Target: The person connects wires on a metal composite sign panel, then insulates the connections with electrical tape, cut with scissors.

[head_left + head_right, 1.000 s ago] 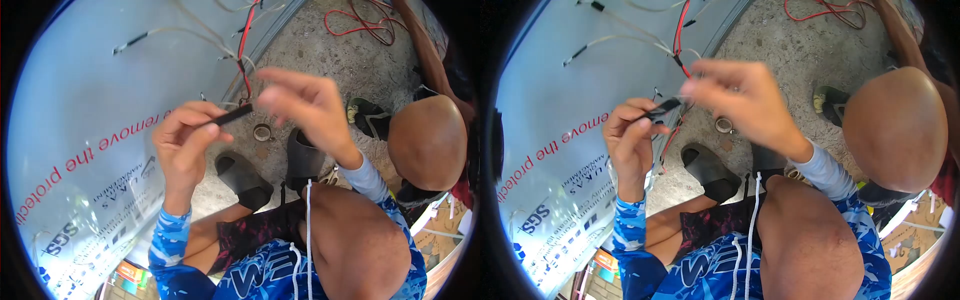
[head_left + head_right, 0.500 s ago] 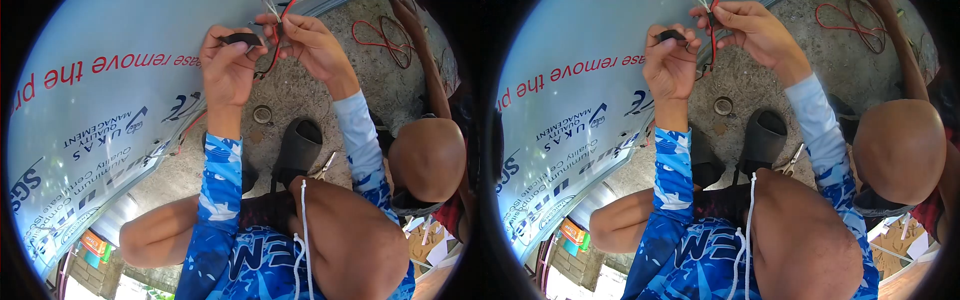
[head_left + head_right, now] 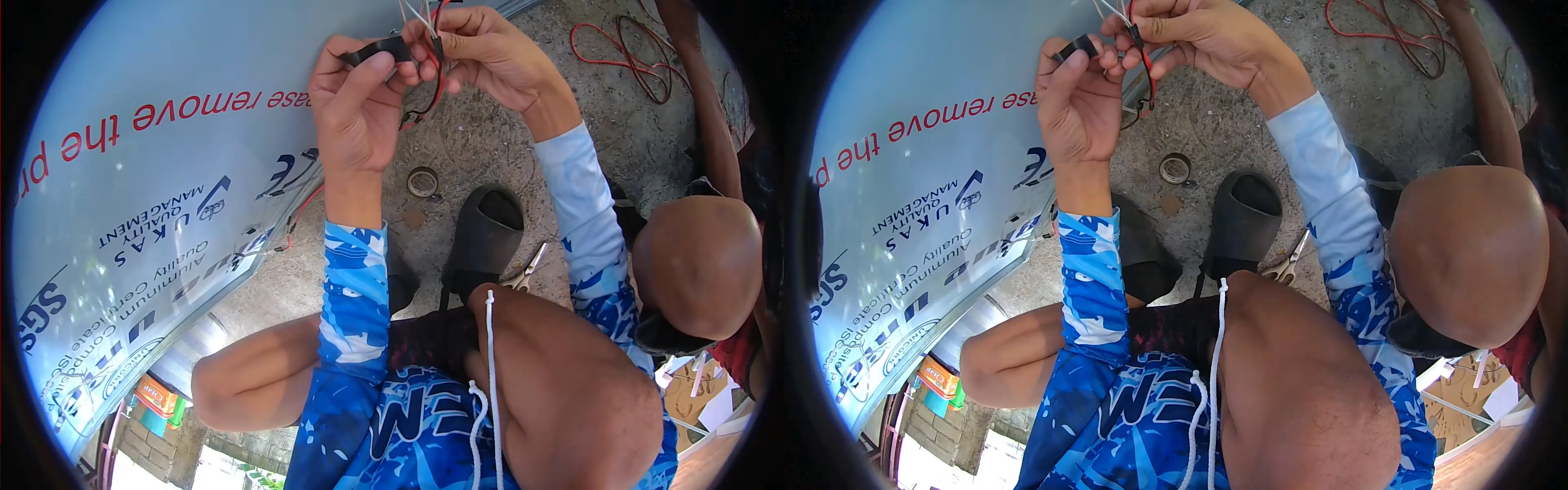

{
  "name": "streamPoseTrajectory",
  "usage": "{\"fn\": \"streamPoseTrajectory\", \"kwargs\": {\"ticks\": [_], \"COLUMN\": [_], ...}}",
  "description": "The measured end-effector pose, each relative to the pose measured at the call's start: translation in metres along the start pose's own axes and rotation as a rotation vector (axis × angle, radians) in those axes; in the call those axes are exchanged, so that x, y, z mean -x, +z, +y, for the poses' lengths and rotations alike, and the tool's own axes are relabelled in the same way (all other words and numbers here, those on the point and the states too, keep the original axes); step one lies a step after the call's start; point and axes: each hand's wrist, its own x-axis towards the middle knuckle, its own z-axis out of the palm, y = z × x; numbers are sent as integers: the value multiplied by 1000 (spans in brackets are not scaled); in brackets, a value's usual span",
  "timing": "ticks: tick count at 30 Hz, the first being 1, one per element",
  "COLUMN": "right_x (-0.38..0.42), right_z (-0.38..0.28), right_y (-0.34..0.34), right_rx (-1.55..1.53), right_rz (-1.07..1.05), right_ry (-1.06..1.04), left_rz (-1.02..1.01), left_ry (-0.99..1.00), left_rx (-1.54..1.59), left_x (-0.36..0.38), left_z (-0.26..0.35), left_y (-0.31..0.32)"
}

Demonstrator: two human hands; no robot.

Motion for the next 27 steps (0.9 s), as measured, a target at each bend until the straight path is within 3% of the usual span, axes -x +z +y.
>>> {"fn": "streamPoseTrajectory", "kwargs": {"ticks": [7, 9, 16, 19, 21, 27], "right_x": [13, 17, 26, 32, 36, 49], "right_z": [-6, -9, -4, -3, -7, 2], "right_y": [17, 27, 26, 40, 51, 51], "right_rx": [109, 168, 106, 170, 289, 426], "right_rz": [137, 332, 325, 383, 547, 494], "right_ry": [-25, 0, -162, -242, -233, -343], "left_rz": [10, 1, -8, 10, 26, 99], "left_ry": [44, 56, 25, 47, 69, 143], "left_rx": [-148, -168, -190, -228, -274, -450], "left_x": [0, -2, -8, -8, -8, -5], "left_z": [-7, -7, -9, -11, -12, -16], "left_y": [0, 3, 12, 13, 14, 17]}}
